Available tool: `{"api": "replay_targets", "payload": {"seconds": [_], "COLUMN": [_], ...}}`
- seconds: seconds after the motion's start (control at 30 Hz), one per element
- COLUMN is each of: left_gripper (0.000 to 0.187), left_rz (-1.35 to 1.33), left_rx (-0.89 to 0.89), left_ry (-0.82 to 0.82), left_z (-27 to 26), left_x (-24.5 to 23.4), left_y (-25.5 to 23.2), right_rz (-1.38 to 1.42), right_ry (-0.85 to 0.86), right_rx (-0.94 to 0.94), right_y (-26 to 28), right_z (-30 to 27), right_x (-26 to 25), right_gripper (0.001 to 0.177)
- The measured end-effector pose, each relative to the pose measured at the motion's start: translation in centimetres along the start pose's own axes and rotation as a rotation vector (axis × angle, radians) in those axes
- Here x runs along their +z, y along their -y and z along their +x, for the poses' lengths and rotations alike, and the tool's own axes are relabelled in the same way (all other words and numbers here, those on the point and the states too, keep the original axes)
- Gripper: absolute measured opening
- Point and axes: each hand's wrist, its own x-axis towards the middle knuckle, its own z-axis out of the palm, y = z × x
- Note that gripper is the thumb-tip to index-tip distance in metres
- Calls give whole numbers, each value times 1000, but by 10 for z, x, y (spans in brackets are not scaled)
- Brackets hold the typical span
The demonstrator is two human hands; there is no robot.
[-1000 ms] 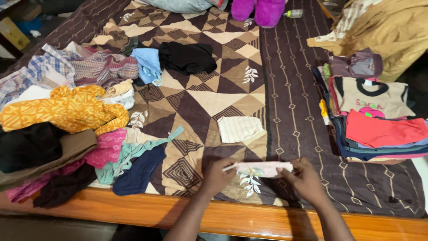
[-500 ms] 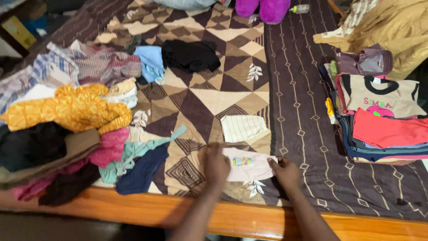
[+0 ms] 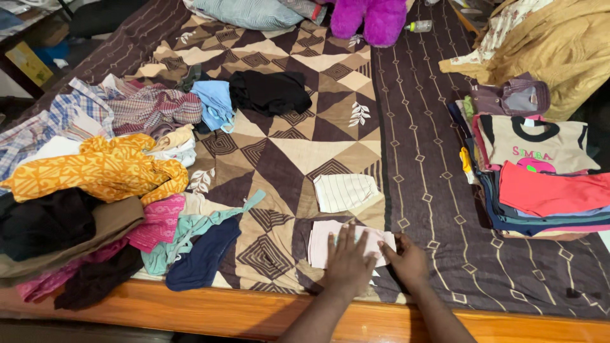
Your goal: The person folds various small clothing items one by one on a bed, including a white striped top, a pink top, a green striped top, and a dark blue top. Each item is smoothed, folded into a compact rectangle, and placed onto a growing stack on the right side of the bed.
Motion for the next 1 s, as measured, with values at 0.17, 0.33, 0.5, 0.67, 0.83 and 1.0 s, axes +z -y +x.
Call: {"api": "replay_targets", "payload": {"seconds": [0.17,0.33,0.5,0.67,0.83,1.0], "left_gripper": [78,91,94,91,76,78], "left_rz": [126,159,195,310,387,138], "left_rx": [-76,-251,-288,-220,163,37], "left_ry": [-154,138,103,125,-82,128], "left_z": [6,-7,-22,-16,11,10], "left_x": [3,-32,-65,-50,2,6], "left_y": [40,66,73,33,-13,-3], "right_rz": [48,123,149,115,144,163], "right_ry": [-25,53,53,15,0,-6], "right_rx": [-9,63,60,10,-8,-51], "right_y": [8,14,17,16,6,-3], "right_z": [-8,-11,-10,-12,-10,-7], "right_x": [-3,-5,-8,-8,-5,-1], "right_gripper": [45,44,45,45,42,40]}}
